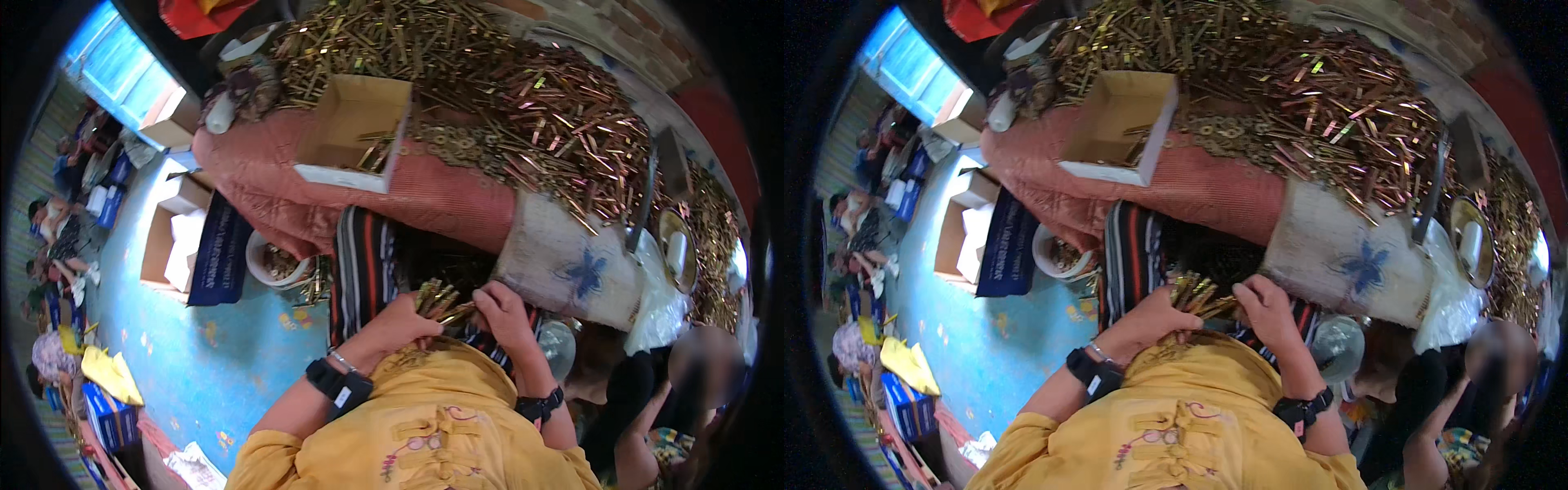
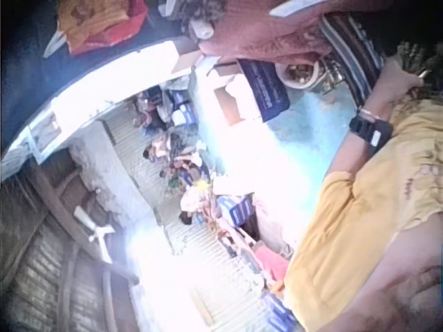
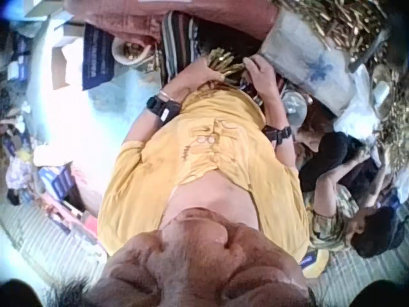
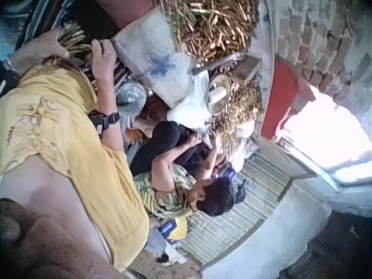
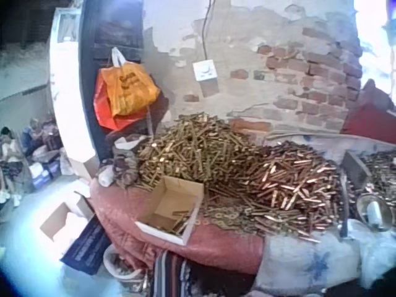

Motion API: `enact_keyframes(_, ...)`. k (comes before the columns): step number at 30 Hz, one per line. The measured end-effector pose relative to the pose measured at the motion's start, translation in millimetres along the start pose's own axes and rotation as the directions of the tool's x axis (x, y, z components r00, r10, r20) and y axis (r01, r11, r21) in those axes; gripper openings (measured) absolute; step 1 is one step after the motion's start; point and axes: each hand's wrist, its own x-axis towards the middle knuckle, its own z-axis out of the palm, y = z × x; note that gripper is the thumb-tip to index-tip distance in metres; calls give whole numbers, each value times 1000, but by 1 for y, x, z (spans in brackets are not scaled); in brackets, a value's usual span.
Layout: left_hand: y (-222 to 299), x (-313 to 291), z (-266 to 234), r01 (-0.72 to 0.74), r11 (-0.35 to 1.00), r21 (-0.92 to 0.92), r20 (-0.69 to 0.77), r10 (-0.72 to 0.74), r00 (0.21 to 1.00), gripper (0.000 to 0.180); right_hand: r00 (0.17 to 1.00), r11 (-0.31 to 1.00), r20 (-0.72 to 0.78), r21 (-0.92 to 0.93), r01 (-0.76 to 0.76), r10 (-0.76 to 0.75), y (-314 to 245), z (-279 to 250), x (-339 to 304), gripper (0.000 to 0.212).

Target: Assembling washers onto metal bolts for industrial use or packaging.

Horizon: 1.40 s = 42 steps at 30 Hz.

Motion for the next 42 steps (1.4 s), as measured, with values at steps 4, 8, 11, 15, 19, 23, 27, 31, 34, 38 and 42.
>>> enact_keyframes(4,0,-4,-4,-5,999,-33,-2,5,1000,20,994,992,52,91,89,-94,1,-1,-1,13)
enact_keyframes(8,1,1,-1,-2,999,-53,-8,1,1000,22,999,999,9,-10,47,-46,2,0,2,14)
enact_keyframes(11,3,1,3,-3,997,-71,-7,3,1000,24,997,991,10,111,74,-76,3,-2,1,16)
enact_keyframes(15,3,3,7,47,996,-81,-21,-49,999,26,998,977,-1,-206,59,-61,-6,-6,2,19)
enact_keyframes(19,-3,15,4,38,994,-107,-18,-40,999,26,876,837,-227,-468,285,-426,-1,-18,15,15)
enact_keyframes(23,-5,27,-1,68,997,-22,-69,-69,995,26,747,721,-329,-634,278,-578,-31,-62,40,11)
enact_keyframes(27,-8,42,1,26,1000,13,-106,-24,994,10,657,589,-334,-781,208,-675,-49,-98,76,11)
enact_keyframes(31,-5,50,0,83,993,87,-140,-70,988,8,709,426,-230,-898,111,-667,-58,-110,98,9)
enact_keyframes(34,-2,53,2,67,997,37,-171,-60,983,9,786,412,-238,-911,23,-570,-66,-107,102,10)
enact_keyframes(38,-2,60,2,61,998,25,-201,-55,978,11,661,457,-258,-878,144,-705,-53,-114,99,13)
enact_keyframes(42,-13,62,-2,26,998,-54,-222,-37,974,10,820,812,-303,-503,296,-486,-56,-74,57,13)
